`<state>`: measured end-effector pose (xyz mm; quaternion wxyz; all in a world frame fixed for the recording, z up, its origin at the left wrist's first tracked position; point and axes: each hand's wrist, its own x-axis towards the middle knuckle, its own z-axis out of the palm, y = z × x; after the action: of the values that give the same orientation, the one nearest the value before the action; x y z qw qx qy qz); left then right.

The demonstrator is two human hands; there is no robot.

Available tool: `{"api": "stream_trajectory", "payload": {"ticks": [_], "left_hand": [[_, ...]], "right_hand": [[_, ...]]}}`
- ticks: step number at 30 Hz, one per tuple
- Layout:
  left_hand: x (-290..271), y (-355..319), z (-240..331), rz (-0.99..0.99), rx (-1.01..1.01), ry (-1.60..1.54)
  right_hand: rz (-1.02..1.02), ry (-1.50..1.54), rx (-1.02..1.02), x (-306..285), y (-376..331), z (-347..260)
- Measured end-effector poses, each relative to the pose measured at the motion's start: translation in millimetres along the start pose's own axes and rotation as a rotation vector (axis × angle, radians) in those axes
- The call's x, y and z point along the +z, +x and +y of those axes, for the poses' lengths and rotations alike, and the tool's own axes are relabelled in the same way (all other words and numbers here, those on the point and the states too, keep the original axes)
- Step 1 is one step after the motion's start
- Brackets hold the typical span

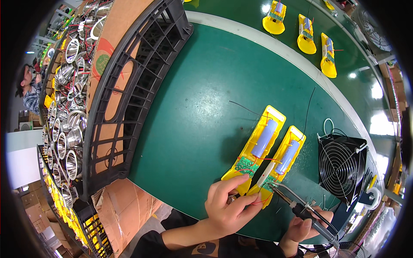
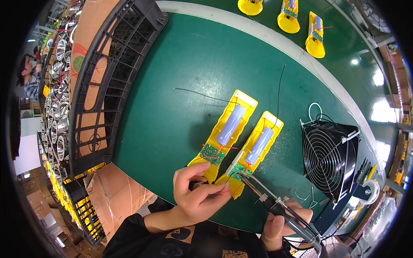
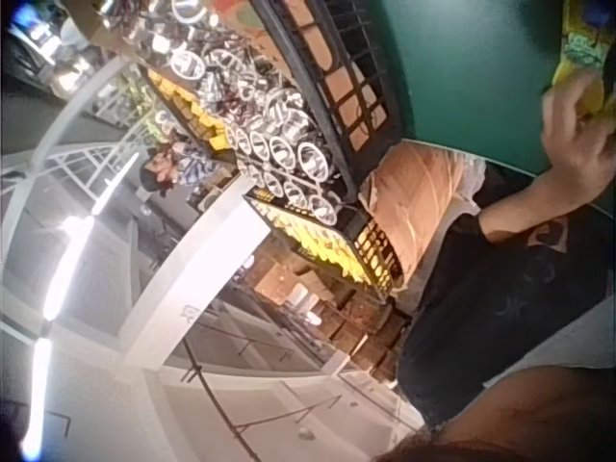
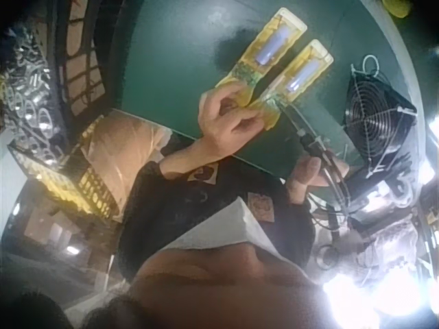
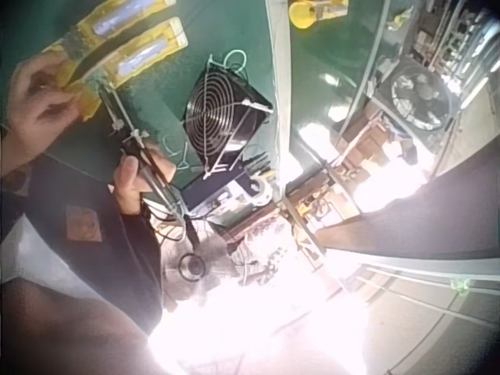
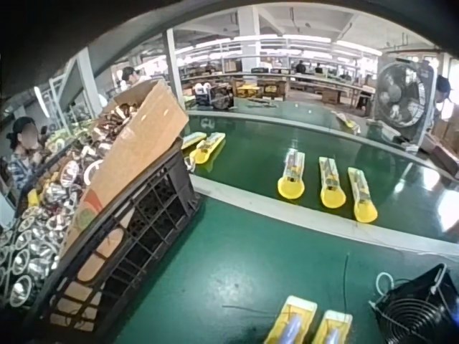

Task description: The person solders wires onto flashlight circuit boards using a soldering iron, picks up reflectors from a crate, and slides the flashlight housings down the conveyor belt.

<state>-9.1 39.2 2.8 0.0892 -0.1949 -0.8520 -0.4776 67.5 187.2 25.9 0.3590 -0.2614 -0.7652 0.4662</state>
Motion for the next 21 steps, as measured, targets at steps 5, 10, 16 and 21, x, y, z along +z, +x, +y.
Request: {"api": "stream_trajectory", "payload": {"ticks": [5, 10, 16, 21], "left_hand": [[-0.4, 0.5, -0.1, -0.001, 0.019, 0.009], [-0.2, 0.3, 0.1, 0.004, 0.013, 0.002], [-1.1, 0.4, 0.1, -0.009, 0.02, 0.007], [-1.8, 0.9, 0.9, -0.016, 0.023, 0.006]], "right_hand": [[0.014, 0.042, -0.014, 2.0, 0.5, -0.1], [0.016, 0.025, -0.016, 3.4, 0.4, -1.8], [0.014, -0.007, -0.022, 3.2, -1.0, -1.4], [0.006, 0.02, -0.009, 1.7, -1.3, -0.5]]}}
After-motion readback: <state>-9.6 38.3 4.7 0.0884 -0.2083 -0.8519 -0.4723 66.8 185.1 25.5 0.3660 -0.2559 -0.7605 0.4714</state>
